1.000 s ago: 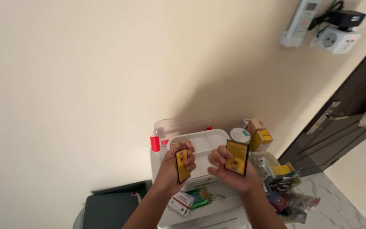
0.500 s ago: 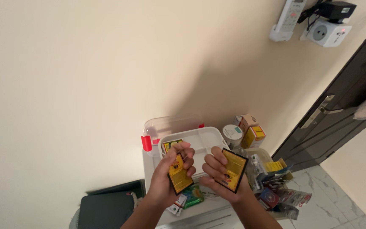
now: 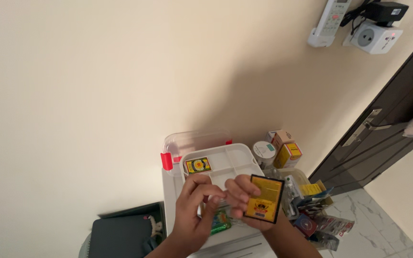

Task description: The person organizes various medication packets, a bottle, and small boxes into a white first-aid container with compartments by hand.

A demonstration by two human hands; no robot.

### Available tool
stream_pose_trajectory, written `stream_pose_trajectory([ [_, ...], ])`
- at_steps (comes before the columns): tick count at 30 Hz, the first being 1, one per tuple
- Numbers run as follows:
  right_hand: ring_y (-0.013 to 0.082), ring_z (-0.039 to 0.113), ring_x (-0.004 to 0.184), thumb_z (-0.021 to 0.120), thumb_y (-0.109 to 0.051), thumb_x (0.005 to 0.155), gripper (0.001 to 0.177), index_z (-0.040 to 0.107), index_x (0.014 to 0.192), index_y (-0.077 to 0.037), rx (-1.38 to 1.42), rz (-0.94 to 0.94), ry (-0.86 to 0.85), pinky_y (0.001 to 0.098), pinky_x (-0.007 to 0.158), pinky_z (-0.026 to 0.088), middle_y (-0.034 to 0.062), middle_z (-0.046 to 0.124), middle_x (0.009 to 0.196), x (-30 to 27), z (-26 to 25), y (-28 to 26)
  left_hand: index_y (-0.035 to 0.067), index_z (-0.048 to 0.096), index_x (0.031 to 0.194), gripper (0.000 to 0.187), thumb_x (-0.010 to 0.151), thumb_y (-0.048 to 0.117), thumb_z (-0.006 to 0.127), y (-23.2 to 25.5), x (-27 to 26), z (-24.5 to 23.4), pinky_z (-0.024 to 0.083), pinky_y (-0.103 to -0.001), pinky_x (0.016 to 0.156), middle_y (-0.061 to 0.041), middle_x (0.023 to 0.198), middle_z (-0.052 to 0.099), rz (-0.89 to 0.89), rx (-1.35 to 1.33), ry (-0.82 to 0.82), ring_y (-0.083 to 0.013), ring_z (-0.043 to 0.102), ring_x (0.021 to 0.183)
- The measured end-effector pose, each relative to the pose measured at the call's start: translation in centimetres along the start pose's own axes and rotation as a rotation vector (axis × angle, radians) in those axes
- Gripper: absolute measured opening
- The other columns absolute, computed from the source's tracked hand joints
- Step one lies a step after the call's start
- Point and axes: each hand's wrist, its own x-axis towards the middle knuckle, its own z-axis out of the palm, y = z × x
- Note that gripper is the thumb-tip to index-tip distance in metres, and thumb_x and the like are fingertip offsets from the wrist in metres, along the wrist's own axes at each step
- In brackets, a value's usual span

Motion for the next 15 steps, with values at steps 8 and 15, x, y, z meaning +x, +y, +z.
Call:
stream_pose_trajectory([
  [8, 0.0188, 0.056, 0.085, 0.061, -0.024, 0.1, 0.026, 0.051, 0.079, -0.012, 0.028, 0.084, -0.021, 0.0375, 0.084, 0.061, 0.0077, 0.052, 0.091, 1.1, 0.1, 1.4, 0.003, 0.059, 0.121, 0.016, 0.111, 0.014, 0.053, 2.1, 0.2, -0.6, 0.047, -0.027, 0.085, -0.008, 0.113, 0.055, 0.069, -0.158, -0.031, -0.013, 0.053, 0.093],
  [15, 0.0174, 0.052, 0.082, 0.062, -0.024, 0.098, 0.025, 0.051, 0.08, -0.011, -0.041, 0.086, 0.027, 0.0345, 0.084, 0.06, 0.0061, 0.051, 0.091, 1.7, 1.5, 1.5, 0.002, 0.052, 0.125, 0.035, 0.113, 0.034, 0.049, 1.0, 0.6, -1.1, 0.046, -0.031, 0.094, -0.008, 0.115, 0.053, -0.05, -0.504, -0.026, -0.0145, 0.052, 0.1],
])
